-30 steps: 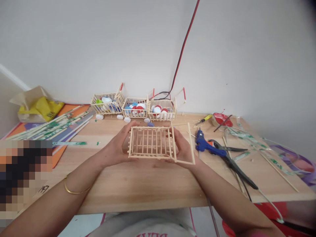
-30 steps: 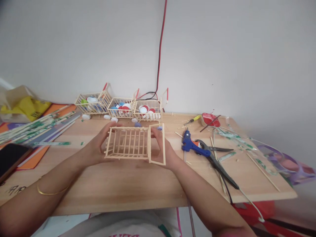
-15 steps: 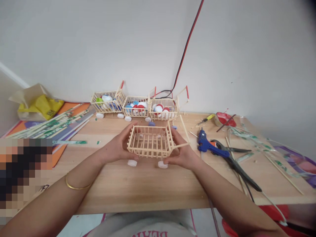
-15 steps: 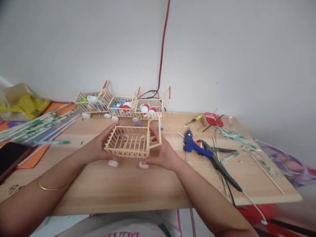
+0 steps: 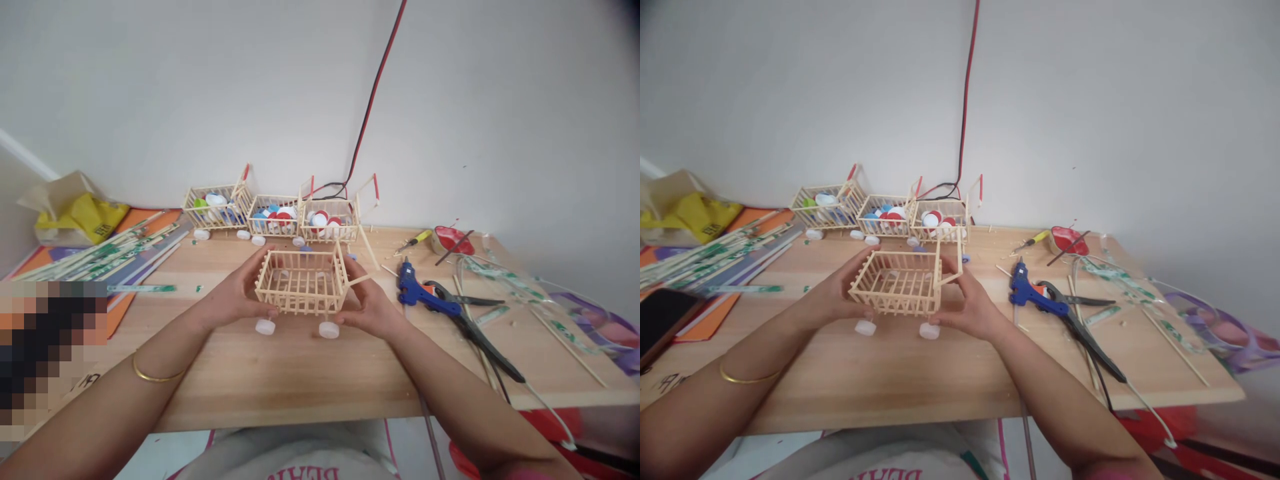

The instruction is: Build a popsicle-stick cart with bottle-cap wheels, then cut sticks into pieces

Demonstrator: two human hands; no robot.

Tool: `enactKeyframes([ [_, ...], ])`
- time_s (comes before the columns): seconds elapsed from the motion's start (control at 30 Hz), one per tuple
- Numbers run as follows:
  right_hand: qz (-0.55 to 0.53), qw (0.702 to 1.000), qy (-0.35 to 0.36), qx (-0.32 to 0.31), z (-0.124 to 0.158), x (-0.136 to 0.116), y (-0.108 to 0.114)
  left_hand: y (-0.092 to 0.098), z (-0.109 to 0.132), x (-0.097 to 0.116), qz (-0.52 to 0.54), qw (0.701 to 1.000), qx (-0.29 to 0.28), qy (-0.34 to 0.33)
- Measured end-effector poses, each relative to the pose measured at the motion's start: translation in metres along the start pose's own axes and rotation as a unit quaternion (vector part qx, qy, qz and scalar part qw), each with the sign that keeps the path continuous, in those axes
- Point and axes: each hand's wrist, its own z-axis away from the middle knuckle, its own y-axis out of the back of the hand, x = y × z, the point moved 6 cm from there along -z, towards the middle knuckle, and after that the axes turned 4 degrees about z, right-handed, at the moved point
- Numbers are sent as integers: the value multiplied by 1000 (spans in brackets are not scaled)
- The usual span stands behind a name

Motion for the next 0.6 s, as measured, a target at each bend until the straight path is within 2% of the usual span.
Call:
enactKeyframes([
  [0.23,-15,999,30,18,0,-2,2,4,1,-7,70,997,18,33],
  [0.43,6,998,54,34,0,-3,3,7,0,-13,112,993,16,36],
  [0.5,21,997,52,56,0,-6,7,7,0,-14,119,992,11,36],
  [0.6,64,987,50,141,3,-12,20,7,-1,-13,100,994,23,38],
])
